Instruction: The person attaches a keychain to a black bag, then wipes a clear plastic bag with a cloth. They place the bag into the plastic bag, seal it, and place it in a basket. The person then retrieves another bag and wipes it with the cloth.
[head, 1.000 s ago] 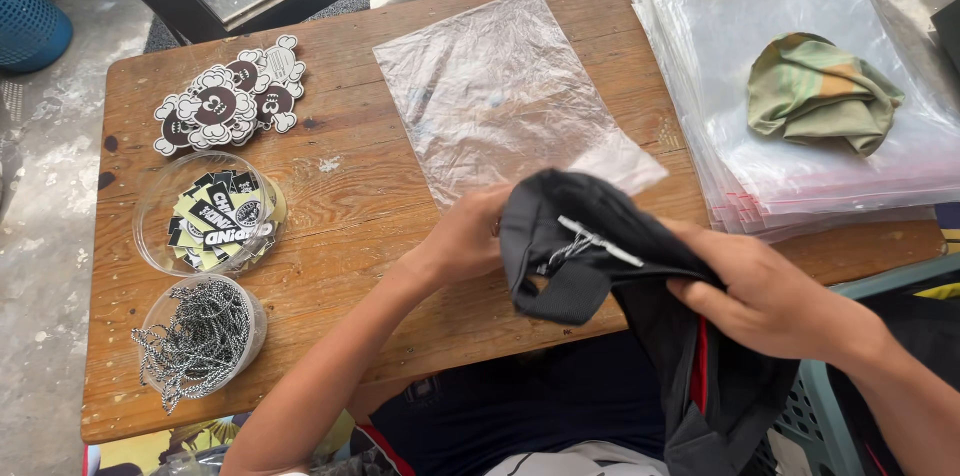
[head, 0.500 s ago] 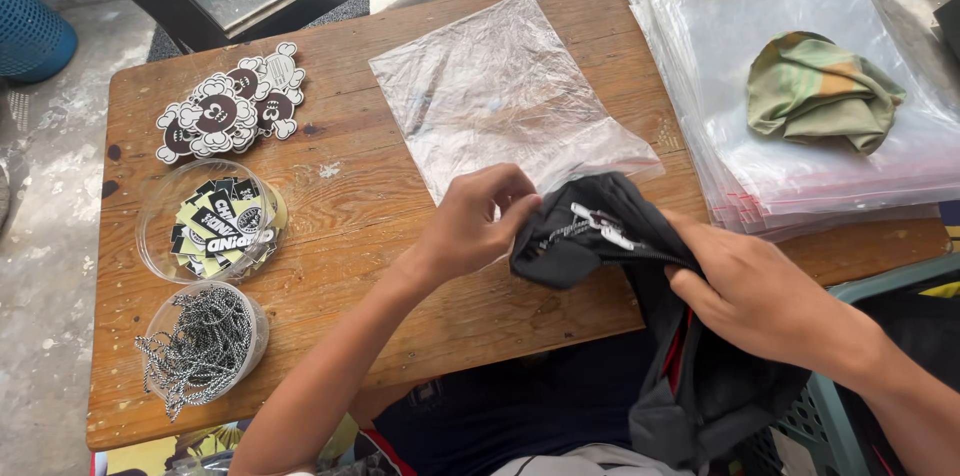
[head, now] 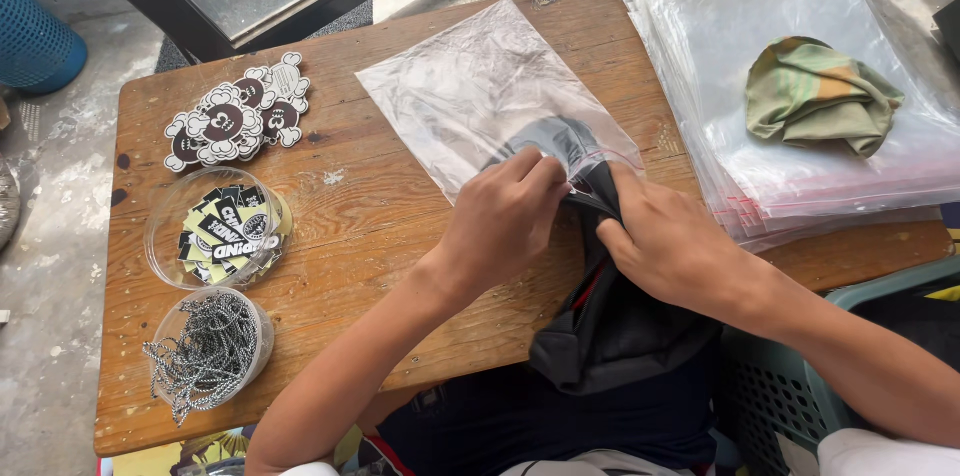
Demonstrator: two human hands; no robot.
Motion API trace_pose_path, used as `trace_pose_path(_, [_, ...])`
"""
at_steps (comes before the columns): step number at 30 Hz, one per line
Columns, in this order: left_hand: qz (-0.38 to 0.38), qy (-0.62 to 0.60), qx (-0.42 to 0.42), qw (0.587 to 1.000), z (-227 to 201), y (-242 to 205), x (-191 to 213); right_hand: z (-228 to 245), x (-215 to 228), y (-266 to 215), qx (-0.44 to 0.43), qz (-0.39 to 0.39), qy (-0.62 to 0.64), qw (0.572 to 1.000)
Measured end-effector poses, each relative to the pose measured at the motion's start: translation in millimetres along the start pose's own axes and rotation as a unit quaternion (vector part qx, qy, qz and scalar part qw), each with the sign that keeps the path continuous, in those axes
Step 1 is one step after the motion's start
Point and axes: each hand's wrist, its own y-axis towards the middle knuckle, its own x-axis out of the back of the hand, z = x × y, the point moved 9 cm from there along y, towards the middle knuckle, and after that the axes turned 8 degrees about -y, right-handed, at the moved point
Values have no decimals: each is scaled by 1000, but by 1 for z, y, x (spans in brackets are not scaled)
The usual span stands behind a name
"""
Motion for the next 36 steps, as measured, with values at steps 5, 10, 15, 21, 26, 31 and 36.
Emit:
trace_pose_path(5, [2,13,-2,1000,20,-12,6,27,30,4,-15,-21,87,996])
trace_pose_path(10, [14,43,8,999,49,-38,-5,-6,2,20,-75,-15,193,978])
trace_pose_path(15, [29,81,65,994,48,-53,8,-26,-1,42,-92,-9,129,987])
trace_pose_path(21, [99,92,112,985,63,-73,-9,-61,-29,58,46,-179,-75,980])
trace_pose_path(26, [87,120,71,986,63,-75,-16,-47,-23,51,86,-156,-86,980])
trace_pose_path(31, [249,154,232,927,85,-79,-1,-13,-14,26,110,103,44,988])
trace_pose_path(36, [293,132,158,934,87,-96,-23,-28,-66,10,211,116,-177,954])
